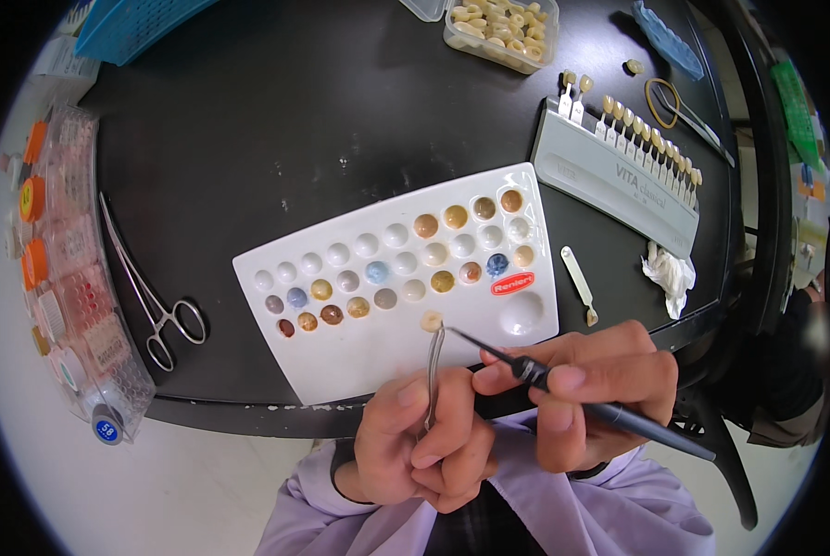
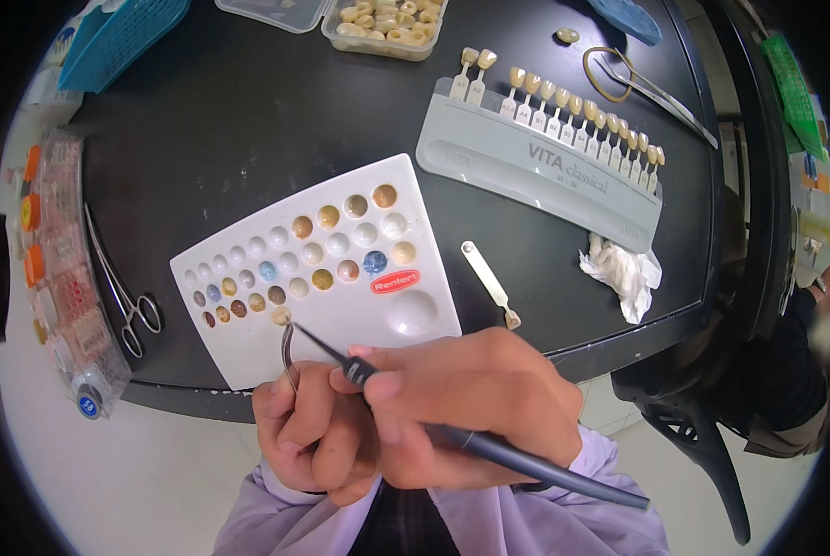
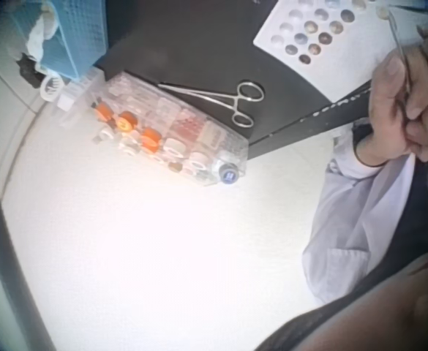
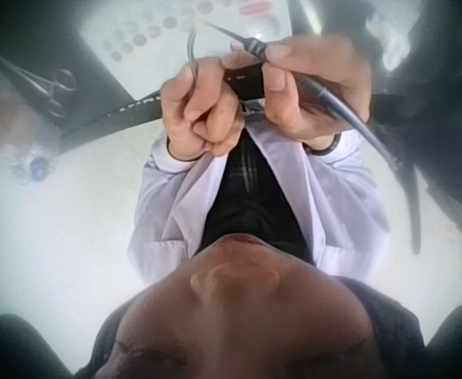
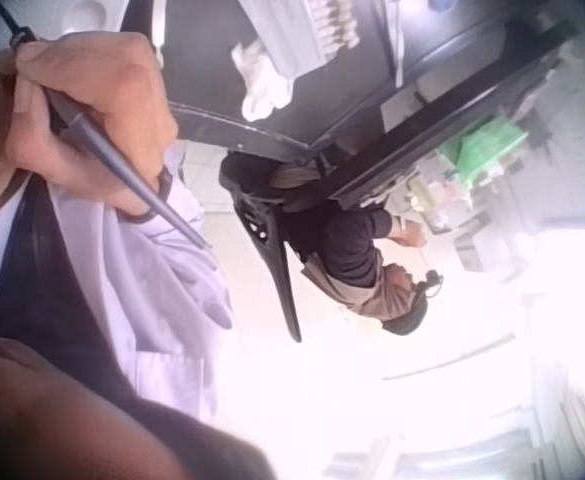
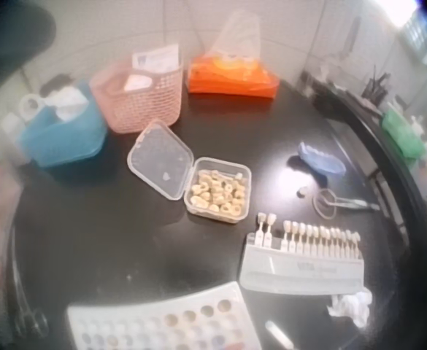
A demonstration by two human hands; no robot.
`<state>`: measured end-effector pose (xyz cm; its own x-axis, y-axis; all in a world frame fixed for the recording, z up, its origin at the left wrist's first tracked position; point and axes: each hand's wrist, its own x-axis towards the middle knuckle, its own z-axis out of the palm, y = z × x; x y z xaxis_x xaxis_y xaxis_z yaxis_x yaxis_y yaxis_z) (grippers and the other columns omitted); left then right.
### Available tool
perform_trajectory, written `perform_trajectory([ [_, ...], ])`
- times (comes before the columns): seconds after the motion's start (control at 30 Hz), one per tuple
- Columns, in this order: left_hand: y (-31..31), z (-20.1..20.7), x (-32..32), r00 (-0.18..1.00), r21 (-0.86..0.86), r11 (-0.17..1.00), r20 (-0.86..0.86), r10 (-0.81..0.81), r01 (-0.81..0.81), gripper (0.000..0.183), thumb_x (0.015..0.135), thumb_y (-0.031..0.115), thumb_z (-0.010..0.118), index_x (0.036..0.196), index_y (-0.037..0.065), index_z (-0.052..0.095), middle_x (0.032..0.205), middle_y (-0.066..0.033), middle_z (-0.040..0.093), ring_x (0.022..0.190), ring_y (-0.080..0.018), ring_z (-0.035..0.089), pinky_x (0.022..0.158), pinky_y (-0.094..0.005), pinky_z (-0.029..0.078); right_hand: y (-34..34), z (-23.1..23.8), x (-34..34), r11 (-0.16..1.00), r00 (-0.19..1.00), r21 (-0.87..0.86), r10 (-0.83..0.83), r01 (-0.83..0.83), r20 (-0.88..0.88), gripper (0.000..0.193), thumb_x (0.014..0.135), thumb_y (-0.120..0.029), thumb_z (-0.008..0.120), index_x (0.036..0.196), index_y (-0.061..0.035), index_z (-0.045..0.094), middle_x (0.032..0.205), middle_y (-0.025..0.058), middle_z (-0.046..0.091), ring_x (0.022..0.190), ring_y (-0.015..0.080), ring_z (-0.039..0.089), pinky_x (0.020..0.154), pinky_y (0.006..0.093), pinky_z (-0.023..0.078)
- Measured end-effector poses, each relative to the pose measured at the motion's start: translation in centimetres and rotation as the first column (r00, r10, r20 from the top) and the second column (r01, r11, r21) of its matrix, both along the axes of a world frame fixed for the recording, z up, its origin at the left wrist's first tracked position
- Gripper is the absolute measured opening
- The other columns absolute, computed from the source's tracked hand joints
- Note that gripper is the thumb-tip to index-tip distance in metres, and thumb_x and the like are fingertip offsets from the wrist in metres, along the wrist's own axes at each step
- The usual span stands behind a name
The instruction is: The person uses a fine brush to apply color pigments from a palette onto a small dental crown held with tweezers. They repeatedly dip the brush into different wells on the palette and carefully paint the crown, occasionally comparing it to a shade guide.
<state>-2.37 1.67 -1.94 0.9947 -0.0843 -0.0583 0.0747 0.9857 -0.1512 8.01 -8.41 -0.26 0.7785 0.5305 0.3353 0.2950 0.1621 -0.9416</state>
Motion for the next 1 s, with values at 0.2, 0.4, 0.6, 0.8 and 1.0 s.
perform_trajectory([
  [0.2, 0.5, -0.5, 0.0, 0.997, -0.14, 0.988, 0.064, -0.05, 0.059, 0.044, 0.092, 0.045, 0.029, 0.063, 0.012, 0.033, 0.046, -0.0062, 0.037, 0.033, -0.0088, 0.023, 0.029, -0.0214, 0.022, -0.2, -0.4, -0.3, 0.991, 0.988, 0.125, -0.018, 0.038, -0.157, 0.025, 0.064, 0.006, 0.066, 0.087, 0.0051, 0.057, 0.078, 0.0187, 0.061, 0.067, 0.0245, 0.065, 0.06, 0.0296, 0.054],
  [0.4, 0.8, -1.4, -0.5, 0.981, -0.228, 0.96, 0.14, -0.134, 0.164, 0.049, 0.089, 0.048, 0.032, 0.055, 0.014, 0.028, 0.045, -0.004, 0.035, 0.034, -0.0072, 0.023, 0.027, -0.0201, 0.02, -0.1, 0.2, 0.0, 0.996, 0.987, 0.082, 0.043, -0.031, -0.153, 0.026, 0.063, 0.006, 0.067, 0.088, 0.0047, 0.058, 0.076, 0.0194, 0.062, 0.066, 0.0247, 0.065, 0.062, 0.0296, 0.053],
  [0.6, 1.0, -0.5, -0.5, 0.992, -0.21, 0.97, 0.06, -0.115, 0.125, 0.049, 0.088, 0.048, 0.032, 0.053, 0.014, 0.027, 0.043, -0.0026, 0.033, 0.033, -0.0068, 0.023, 0.026, -0.0193, 0.02, -0.1, 0.3, -0.4, 0.996, 0.984, 0.084, -0.001, 0.016, -0.176, 0.025, 0.064, 0.004, 0.068, 0.087, 0.003, 0.059, 0.076, 0.0172, 0.063, 0.067, 0.0235, 0.065, 0.063, 0.0284, 0.053],
  [0.8, 0.9, -1.3, -0.6, 0.983, -0.203, 0.97, 0.147, -0.108, 0.137, 0.049, 0.088, 0.047, 0.032, 0.053, 0.014, 0.027, 0.042, -0.0018, 0.032, 0.032, -0.0068, 0.023, 0.025, -0.0191, 0.019, -0.1, 0.2, 0.0, 0.998, 0.987, 0.042, 0.057, -0.052, -0.147, 0.025, 0.064, 0.004, 0.067, 0.088, 0.0023, 0.058, 0.077, 0.0177, 0.063, 0.069, 0.0244, 0.066, 0.061, 0.0264, 0.052],
  [1.0, 0.8, -0.2, -0.1, 0.993, -0.221, 0.97, 0.082, -0.09, 0.106, 0.048, 0.089, 0.046, 0.032, 0.053, 0.014, 0.027, 0.041, -0.0013, 0.031, 0.03, -0.0066, 0.022, 0.024, -0.0192, 0.018, 0.2, 0.3, -0.2, 0.996, 0.996, 0.088, 0.022, -0.014, -0.086, 0.024, 0.062, 0.006, 0.066, 0.083, 0.0018, 0.056, 0.078, 0.0179, 0.062, 0.07, 0.0261, 0.066, 0.059, 0.0284, 0.053],
])
